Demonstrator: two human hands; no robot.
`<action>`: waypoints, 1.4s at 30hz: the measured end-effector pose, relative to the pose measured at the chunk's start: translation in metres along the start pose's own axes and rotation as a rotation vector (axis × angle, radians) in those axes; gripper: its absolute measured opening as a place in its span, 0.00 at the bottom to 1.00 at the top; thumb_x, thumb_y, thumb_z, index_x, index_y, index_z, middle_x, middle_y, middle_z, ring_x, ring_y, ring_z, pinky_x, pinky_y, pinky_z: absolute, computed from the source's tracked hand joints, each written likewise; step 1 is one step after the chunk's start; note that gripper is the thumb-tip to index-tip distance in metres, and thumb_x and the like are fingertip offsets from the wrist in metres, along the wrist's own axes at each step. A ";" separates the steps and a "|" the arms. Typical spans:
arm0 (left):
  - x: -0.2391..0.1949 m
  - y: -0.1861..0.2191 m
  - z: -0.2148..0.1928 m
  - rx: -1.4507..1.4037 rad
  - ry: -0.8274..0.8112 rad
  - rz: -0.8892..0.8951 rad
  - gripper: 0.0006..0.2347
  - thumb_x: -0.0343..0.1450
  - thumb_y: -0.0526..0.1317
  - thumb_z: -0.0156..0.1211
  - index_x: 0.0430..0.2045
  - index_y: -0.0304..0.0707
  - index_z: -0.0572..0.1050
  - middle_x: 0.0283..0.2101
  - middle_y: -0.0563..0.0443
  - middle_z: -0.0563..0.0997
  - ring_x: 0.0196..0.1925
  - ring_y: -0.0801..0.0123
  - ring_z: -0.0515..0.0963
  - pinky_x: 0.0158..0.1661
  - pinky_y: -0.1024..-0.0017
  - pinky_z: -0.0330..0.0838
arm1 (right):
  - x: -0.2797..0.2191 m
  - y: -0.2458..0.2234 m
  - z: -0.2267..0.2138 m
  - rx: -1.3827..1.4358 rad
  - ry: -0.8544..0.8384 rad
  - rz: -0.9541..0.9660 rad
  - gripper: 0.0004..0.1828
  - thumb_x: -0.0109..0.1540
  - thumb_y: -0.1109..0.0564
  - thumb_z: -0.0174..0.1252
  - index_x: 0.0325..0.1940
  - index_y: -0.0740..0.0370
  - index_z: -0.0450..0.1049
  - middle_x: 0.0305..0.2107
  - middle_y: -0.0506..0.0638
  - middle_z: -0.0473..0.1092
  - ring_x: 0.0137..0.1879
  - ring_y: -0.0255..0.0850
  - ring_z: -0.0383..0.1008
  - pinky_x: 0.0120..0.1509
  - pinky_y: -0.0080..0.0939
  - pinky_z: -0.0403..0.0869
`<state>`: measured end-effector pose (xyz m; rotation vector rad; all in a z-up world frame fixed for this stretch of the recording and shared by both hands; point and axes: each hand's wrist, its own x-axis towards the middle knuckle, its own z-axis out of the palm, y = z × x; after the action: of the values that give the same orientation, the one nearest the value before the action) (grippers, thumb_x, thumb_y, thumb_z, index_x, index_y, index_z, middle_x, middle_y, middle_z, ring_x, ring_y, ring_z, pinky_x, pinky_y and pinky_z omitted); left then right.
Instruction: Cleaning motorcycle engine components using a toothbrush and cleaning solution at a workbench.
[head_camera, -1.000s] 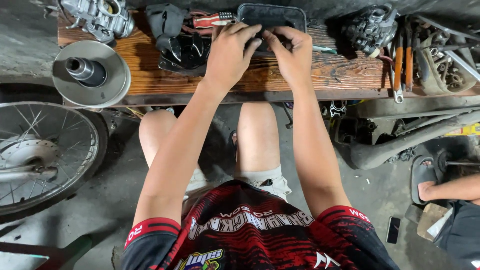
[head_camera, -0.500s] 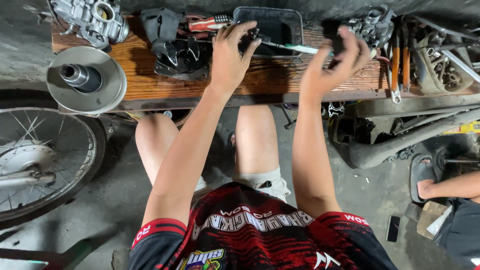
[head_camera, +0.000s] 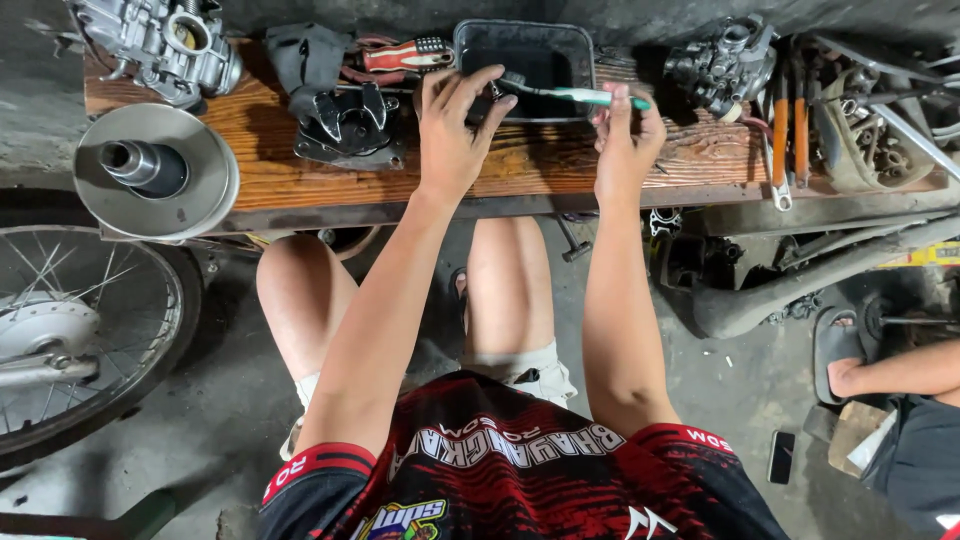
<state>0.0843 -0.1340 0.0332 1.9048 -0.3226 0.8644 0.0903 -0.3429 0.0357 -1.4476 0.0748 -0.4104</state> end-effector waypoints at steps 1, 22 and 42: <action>0.000 -0.002 0.001 -0.016 0.000 -0.004 0.14 0.70 0.37 0.73 0.48 0.42 0.78 0.37 0.55 0.80 0.46 0.66 0.71 0.50 0.69 0.70 | 0.001 0.000 0.003 0.016 -0.003 -0.031 0.15 0.68 0.46 0.57 0.44 0.60 0.77 0.24 0.45 0.70 0.26 0.26 0.63 0.26 0.25 0.56; -0.003 -0.005 -0.001 -0.026 -0.058 -0.040 0.19 0.65 0.32 0.76 0.49 0.43 0.78 0.36 0.56 0.79 0.44 0.67 0.72 0.51 0.69 0.70 | 0.005 0.014 -0.010 0.165 -0.017 0.036 0.14 0.66 0.48 0.63 0.42 0.58 0.68 0.22 0.45 0.66 0.25 0.28 0.64 0.25 0.25 0.58; -0.003 -0.018 0.005 -0.042 -0.031 -0.065 0.18 0.62 0.34 0.81 0.45 0.40 0.82 0.41 0.50 0.73 0.43 0.66 0.74 0.47 0.71 0.73 | 0.015 0.022 -0.007 0.369 -0.159 0.054 0.21 0.66 0.41 0.60 0.46 0.63 0.77 0.27 0.55 0.77 0.17 0.28 0.55 0.20 0.28 0.53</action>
<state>0.0943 -0.1306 0.0179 1.8811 -0.2939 0.7799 0.1071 -0.3527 0.0162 -1.1070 -0.0860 -0.2479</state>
